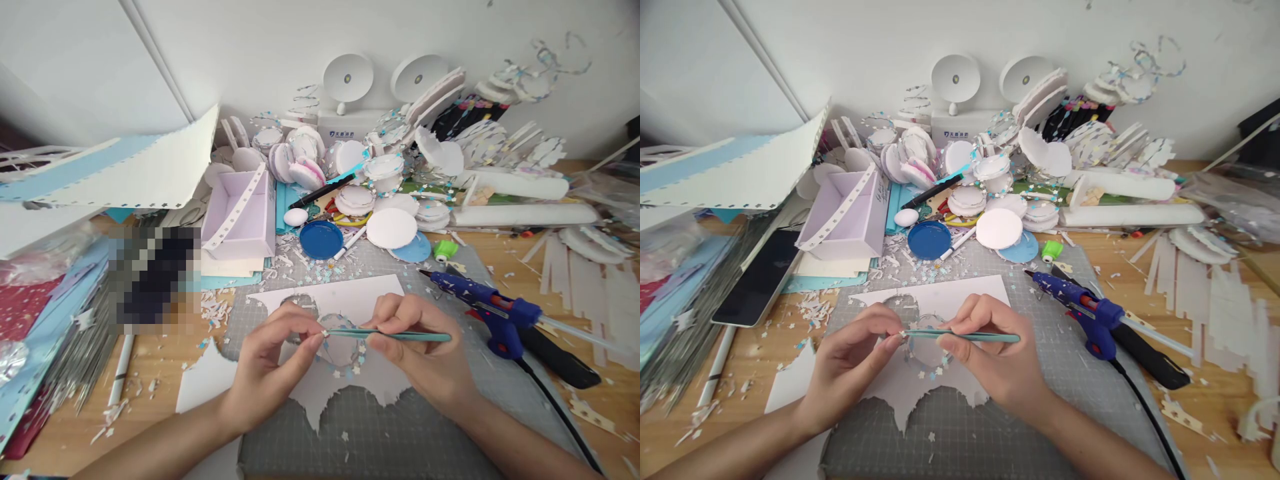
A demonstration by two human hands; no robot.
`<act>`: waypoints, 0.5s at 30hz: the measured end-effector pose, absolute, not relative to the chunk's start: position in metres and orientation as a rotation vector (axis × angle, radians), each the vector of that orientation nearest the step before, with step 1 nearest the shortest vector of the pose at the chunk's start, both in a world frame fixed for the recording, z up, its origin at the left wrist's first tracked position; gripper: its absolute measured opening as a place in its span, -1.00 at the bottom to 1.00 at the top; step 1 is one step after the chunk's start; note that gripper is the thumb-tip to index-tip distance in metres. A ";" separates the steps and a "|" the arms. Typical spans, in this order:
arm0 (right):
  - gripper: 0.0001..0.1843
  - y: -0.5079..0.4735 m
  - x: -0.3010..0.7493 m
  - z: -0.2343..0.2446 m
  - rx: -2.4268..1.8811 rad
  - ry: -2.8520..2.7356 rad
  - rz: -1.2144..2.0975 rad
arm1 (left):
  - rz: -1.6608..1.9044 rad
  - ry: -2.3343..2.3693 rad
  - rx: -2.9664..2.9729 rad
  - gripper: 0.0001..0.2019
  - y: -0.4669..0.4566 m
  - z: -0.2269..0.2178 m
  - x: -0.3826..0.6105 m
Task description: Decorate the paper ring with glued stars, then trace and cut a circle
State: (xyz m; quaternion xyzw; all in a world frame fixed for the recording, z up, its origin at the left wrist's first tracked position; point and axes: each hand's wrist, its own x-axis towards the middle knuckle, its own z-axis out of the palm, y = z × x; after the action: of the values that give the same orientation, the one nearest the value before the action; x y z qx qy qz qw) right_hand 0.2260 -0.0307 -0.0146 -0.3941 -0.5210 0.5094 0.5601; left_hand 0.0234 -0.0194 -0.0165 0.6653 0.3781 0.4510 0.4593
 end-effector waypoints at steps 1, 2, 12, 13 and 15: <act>-0.84 -0.031 0.226 -0.015 -0.927 -1.235 1.192 | 1.110 0.937 1.638 -0.90 -0.019 -0.017 0.024; -0.84 -0.031 0.226 -0.015 -0.925 -1.237 1.188 | 1.107 0.942 1.637 -0.90 -0.019 -0.017 0.024; -0.78 -0.026 0.230 -0.019 -0.886 -1.290 1.002 | 1.068 1.039 1.595 -0.83 -0.022 -0.012 0.019; -0.75 -0.027 0.230 -0.015 -0.883 -1.349 0.908 | 1.061 1.029 1.595 -0.80 -0.022 -0.011 0.018; -0.65 -0.030 0.228 -0.006 -0.843 -1.528 0.683 | 1.024 0.977 1.613 -0.78 -0.023 -0.008 0.015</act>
State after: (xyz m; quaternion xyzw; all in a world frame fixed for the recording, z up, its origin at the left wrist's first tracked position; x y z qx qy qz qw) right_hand 0.2278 -0.0304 -0.0060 -0.3624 -0.6571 0.2936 0.5922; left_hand 0.0155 -0.0230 -0.0078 0.6603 0.4002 0.4192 0.4776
